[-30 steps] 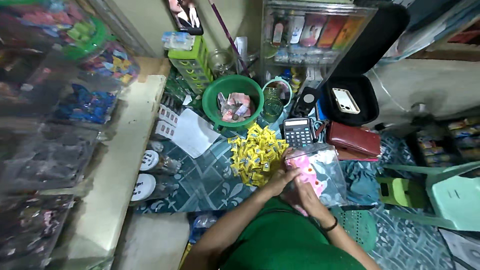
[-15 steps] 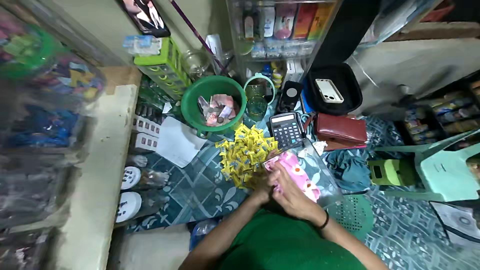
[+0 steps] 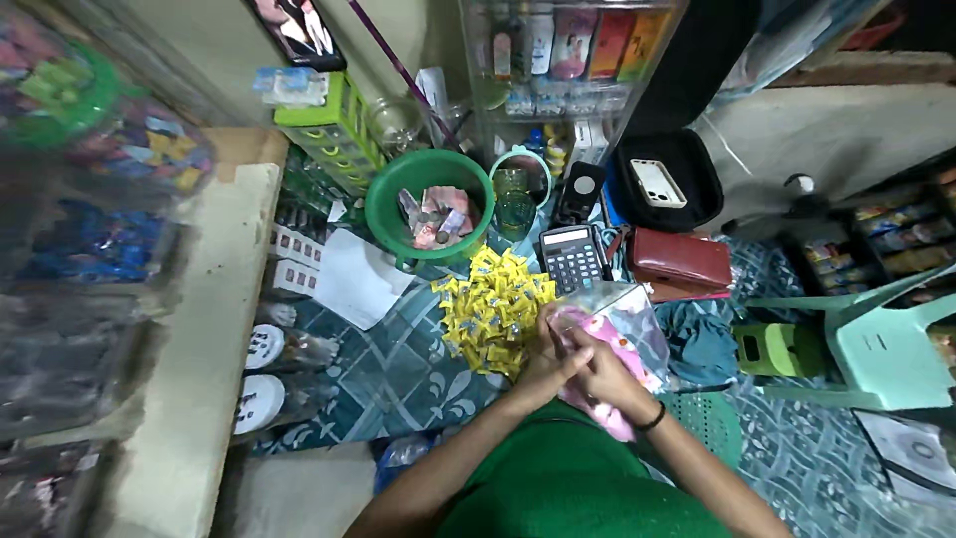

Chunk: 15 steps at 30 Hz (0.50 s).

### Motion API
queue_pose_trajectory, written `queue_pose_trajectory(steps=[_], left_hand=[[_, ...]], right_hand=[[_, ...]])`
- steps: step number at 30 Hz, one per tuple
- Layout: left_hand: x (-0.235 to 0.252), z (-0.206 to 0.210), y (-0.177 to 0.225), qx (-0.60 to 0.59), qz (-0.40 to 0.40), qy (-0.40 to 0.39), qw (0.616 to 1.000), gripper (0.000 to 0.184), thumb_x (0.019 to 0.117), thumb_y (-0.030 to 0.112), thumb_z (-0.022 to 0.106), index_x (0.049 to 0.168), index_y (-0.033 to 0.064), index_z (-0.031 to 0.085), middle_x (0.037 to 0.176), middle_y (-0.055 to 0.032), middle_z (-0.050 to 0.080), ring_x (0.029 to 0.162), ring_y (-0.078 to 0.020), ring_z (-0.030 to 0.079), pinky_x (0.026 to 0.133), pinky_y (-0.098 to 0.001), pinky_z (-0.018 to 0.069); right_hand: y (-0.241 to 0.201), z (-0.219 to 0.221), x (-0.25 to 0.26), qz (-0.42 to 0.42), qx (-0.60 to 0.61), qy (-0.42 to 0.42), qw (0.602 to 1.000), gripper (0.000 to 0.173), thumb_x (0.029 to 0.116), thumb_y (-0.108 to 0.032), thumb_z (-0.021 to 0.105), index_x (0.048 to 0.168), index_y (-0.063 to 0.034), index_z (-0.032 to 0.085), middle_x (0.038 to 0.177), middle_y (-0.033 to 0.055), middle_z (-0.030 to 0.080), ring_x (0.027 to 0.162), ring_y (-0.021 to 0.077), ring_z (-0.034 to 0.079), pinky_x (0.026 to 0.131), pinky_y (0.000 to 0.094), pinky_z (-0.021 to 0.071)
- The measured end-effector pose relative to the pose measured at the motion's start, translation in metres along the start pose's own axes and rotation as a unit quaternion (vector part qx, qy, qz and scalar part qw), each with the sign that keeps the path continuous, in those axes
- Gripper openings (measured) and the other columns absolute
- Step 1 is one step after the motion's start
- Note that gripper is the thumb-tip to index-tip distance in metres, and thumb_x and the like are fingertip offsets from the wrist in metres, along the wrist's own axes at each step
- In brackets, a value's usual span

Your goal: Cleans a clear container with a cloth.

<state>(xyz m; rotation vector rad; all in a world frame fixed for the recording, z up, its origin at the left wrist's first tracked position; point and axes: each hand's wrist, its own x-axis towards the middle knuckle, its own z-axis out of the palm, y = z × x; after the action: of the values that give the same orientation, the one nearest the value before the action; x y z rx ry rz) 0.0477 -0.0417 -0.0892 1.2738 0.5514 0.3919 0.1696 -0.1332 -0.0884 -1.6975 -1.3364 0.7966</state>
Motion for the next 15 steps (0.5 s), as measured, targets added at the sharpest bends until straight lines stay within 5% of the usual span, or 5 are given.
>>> queue_pose_trajectory(steps=[2, 3, 5, 9, 15], left_hand=[[0.000, 0.000, 0.006, -0.015, -0.039, 0.008, 0.999, 0.098, 0.0881, 0.027, 0.070, 0.157, -0.0021, 0.007, 0.150, -0.0189, 0.042, 0.129, -0.0116, 0.051, 0.105, -0.0280, 0.0467], [-0.002, 0.000, 0.008, -0.020, -0.057, 0.018, 0.998, 0.095, 0.0876, 0.024, 0.069, 0.157, -0.0006, 0.009, 0.146, -0.0173, 0.046, 0.124, -0.0112, 0.055, 0.102, -0.0279, 0.0495], [-0.004, -0.003, 0.009, -0.028, -0.065, 0.026, 0.997, 0.091, 0.0874, 0.020, 0.068, 0.158, 0.0023, 0.013, 0.149, -0.0165, 0.043, 0.125, -0.0126, 0.054, 0.101, -0.0296, 0.0498], [-0.009, 0.000, 0.013, -0.019, -0.054, 0.046, 0.997, 0.096, 0.0812, 0.018, 0.072, 0.156, 0.0009, 0.015, 0.141, -0.0219, 0.050, 0.120, -0.0195, 0.060, 0.095, -0.0331, 0.0543], [-0.016, 0.007, 0.018, -0.010, -0.120, 0.056, 0.991, 0.097, 0.0818, 0.012, 0.073, 0.158, 0.0041, 0.014, 0.142, -0.0284, 0.045, 0.116, -0.0301, 0.061, 0.089, -0.0393, 0.0563]], right_hand=[[0.014, -0.001, 0.012, -0.056, -0.089, -0.025, 0.994, 0.046, 0.1027, -0.021, 0.044, 0.137, 0.0044, 0.060, 0.141, 0.0176, 0.062, 0.138, 0.0285, 0.053, 0.124, 0.0498, 0.0276], [0.022, -0.001, 0.016, -0.085, -0.151, -0.020, 0.985, 0.039, 0.1018, -0.015, 0.047, 0.133, 0.0013, 0.065, 0.136, 0.0152, 0.066, 0.136, 0.0328, 0.055, 0.122, 0.0632, 0.0218], [0.029, 0.000, 0.020, -0.112, -0.237, 0.007, 0.965, 0.039, 0.0929, -0.001, 0.059, 0.130, -0.0053, 0.070, 0.130, 0.0119, 0.070, 0.128, 0.0358, 0.062, 0.115, 0.0753, 0.0244], [0.040, 0.011, 0.015, -0.018, -0.385, 0.078, 0.920, 0.042, 0.1023, -0.011, 0.046, 0.139, 0.0044, 0.059, 0.141, 0.0232, 0.060, 0.132, 0.0418, 0.057, 0.111, 0.0551, 0.0439], [0.011, 0.031, -0.009, 0.128, -0.449, 0.058, 0.883, 0.044, 0.0968, -0.001, 0.053, 0.137, 0.0182, 0.052, 0.136, 0.0361, 0.058, 0.121, 0.0516, 0.061, 0.098, 0.0576, 0.0504]])
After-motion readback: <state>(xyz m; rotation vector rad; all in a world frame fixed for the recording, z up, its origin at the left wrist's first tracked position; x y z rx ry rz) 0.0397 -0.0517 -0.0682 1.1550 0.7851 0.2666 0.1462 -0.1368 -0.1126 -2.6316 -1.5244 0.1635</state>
